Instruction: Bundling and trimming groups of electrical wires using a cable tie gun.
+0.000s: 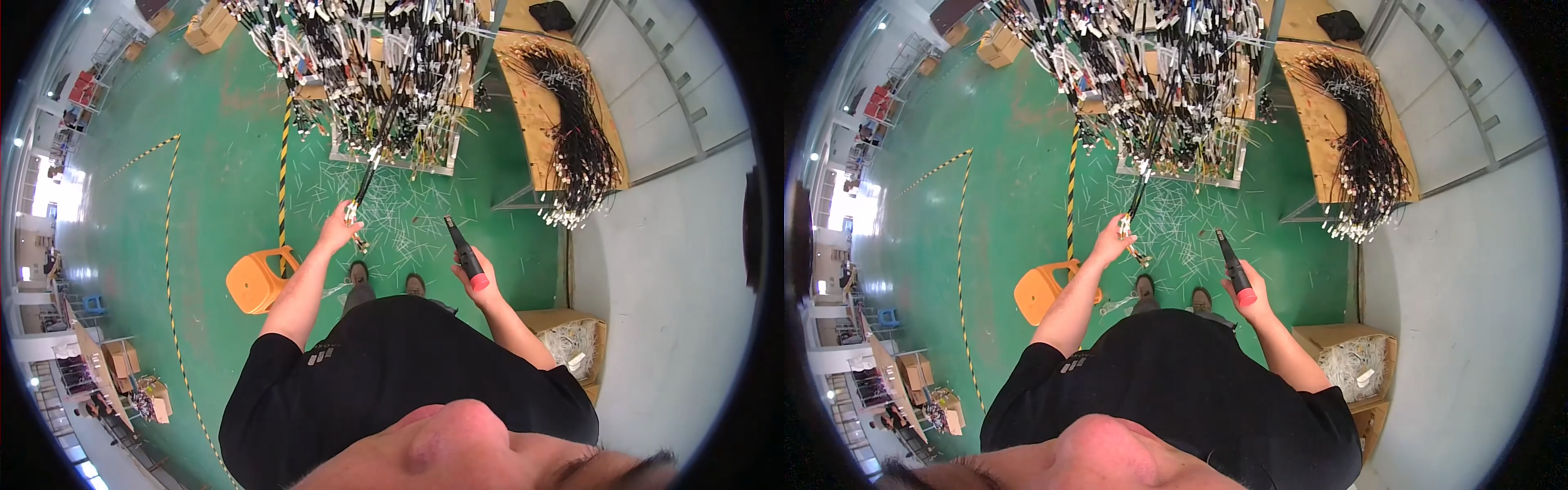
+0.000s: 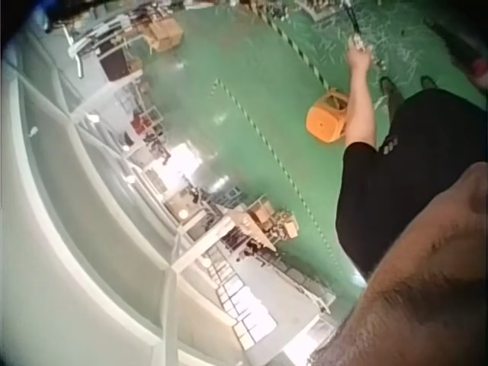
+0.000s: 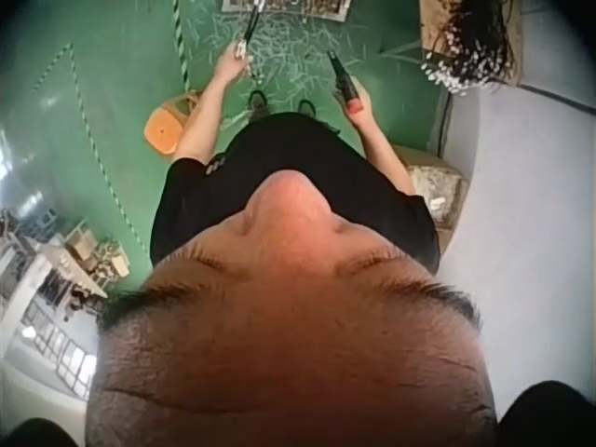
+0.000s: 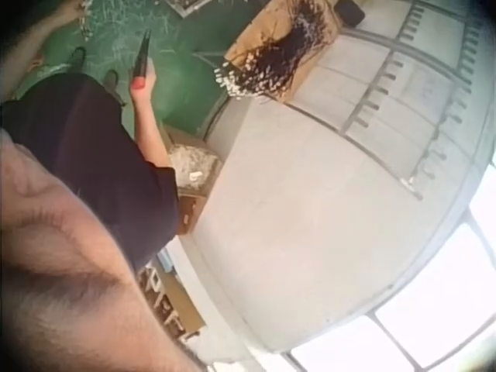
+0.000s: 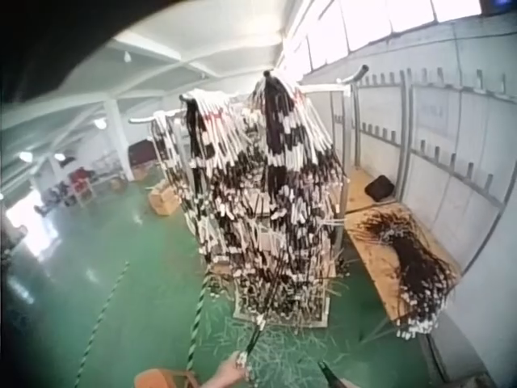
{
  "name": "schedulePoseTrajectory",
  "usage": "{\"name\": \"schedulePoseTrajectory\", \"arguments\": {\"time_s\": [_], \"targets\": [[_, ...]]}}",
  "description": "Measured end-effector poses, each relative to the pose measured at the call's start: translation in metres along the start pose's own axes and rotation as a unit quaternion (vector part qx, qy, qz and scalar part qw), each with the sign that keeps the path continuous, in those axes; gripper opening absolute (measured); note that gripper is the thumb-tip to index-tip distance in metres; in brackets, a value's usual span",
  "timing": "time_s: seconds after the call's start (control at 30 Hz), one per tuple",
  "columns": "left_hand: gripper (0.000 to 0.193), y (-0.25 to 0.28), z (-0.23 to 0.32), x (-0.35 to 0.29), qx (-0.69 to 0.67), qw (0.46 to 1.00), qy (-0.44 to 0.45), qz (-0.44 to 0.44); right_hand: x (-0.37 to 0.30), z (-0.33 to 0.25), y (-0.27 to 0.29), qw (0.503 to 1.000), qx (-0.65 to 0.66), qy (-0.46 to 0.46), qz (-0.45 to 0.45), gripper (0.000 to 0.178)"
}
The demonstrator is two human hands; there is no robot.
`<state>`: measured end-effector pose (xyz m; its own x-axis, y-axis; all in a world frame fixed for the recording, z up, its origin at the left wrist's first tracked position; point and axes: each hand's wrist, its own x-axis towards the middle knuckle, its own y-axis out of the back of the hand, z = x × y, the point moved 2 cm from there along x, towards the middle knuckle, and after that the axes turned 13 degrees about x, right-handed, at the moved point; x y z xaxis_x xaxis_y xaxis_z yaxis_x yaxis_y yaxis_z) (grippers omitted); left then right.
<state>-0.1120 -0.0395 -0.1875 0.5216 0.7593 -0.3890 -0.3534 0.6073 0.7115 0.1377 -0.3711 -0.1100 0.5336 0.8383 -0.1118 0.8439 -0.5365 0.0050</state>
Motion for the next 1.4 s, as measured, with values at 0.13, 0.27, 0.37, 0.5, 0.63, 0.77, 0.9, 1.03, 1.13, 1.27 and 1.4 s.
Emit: {"name": "schedulePoseTrajectory", "arguments": {"time_s": [0.13,0.27,0.37,0.5,0.63,0.77,0.9,1.03,1.13,1.27,1.4], "targets": [[0.078,-0.008,0.001,0.020,0.064,0.995,0.038,0.061,-0.004,0.004,0.015,0.999,0.009,-0.043,0.022,0.035],[0.066,-0.015,-0.003,0.050,0.080,0.991,0.044,0.094,-0.010,0.007,0.024,0.996,0.017,-0.066,0.057,0.035],[0.060,-0.022,-0.016,0.080,0.066,0.993,0.043,0.082,-0.012,0.004,0.026,0.994,0.018,-0.072,0.081,0.034],[0.054,-0.023,-0.014,0.115,0.119,0.991,0.020,0.053,-0.011,0.013,0.026,0.984,0.054,-0.099,0.136,0.036],[0.056,-0.027,-0.022,0.151,0.137,0.990,-0.010,0.035,0.002,-0.004,0.015,0.974,0.077,-0.106,0.184,0.035],[0.059,-0.024,-0.018,0.182,0.131,0.991,-0.031,0.013,0.022,-0.014,0.001,0.962,0.123,-0.130,0.207,0.037],[0.060,-0.019,-0.015,0.209,0.124,0.991,-0.042,-0.036,0.052,-0.018,-0.009,0.959,0.122,-0.154,0.203,0.039],[0.060,-0.016,-0.009,0.233,0.108,0.990,-0.051,-0.076,0.082,-0.037,-0.023,0.959,0.138,-0.123,0.216,0.038],[0.061,-0.018,-0.003,0.249,0.125,0.985,-0.069,-0.095,0.099,-0.041,-0.016,0.961,0.128,-0.096,0.224,0.037],[0.071,-0.031,-0.008,0.261,0.183,0.978,-0.074,-0.069,0.128,-0.039,0.018,0.972,0.054,-0.077,0.213,0.035],[0.088,-0.038,-0.008,0.264,0.190,0.979,-0.068,-0.013,0.158,-0.035,0.068,0.978,0.065,-0.067,0.188,0.032]]}}
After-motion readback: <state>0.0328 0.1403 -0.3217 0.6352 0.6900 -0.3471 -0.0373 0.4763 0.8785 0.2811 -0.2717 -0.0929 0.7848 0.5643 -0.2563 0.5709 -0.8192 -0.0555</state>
